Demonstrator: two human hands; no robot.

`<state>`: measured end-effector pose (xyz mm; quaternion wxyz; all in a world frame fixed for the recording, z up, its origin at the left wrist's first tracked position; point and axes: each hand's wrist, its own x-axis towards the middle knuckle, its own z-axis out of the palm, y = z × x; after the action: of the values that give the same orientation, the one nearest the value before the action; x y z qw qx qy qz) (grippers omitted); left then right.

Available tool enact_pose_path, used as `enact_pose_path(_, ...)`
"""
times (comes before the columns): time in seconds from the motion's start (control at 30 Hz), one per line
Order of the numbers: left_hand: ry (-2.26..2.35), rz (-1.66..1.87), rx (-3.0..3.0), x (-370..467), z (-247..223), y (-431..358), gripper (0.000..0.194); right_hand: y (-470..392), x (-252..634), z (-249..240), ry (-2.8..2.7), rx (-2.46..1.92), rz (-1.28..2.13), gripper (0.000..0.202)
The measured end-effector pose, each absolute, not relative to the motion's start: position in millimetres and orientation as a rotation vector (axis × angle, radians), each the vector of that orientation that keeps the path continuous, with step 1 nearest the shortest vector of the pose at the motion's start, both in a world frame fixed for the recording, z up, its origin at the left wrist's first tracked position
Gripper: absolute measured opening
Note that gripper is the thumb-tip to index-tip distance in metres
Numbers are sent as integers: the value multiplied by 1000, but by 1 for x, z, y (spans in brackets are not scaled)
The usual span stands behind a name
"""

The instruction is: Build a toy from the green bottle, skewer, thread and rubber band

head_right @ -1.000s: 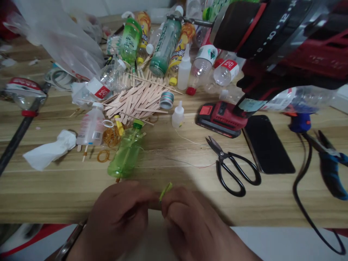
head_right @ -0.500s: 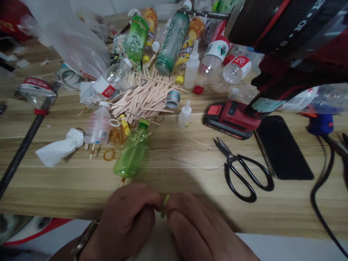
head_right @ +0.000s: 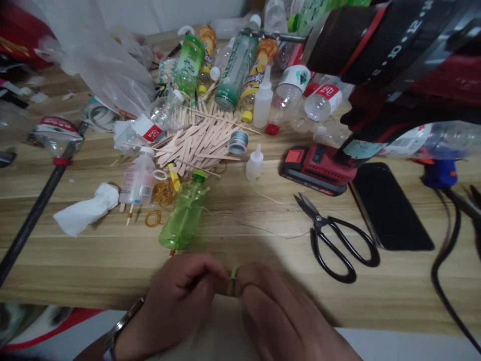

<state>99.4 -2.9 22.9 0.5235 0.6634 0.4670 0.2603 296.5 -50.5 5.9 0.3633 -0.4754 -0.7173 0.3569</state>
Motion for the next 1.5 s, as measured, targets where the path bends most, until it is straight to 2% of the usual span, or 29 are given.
enact_pose_path(0.23, 1222, 428, 1295, 101, 24, -2, 21, -48, 300, -2, -2053, -1109, 817, 17)
enact_pose_path(0.53, 1211, 356, 1115, 105, 20, 1, 25, -42, 297, 1, -2051, -1086, 885, 19)
enact_pose_path(0.9, 1179, 389, 1105, 105, 25, 1, 17, -44, 291, 0, -1931, -1100, 903, 18)
enact_pose_path(1.27, 1101, 352, 1128, 99, 26, 9, 20, -35, 283, 6, -1621, -1109, 872, 20)
enact_pose_path(1.5, 1022, 357, 932, 103, 24, 15, 15, -33, 278, 3, -1446, -1150, 842, 19)
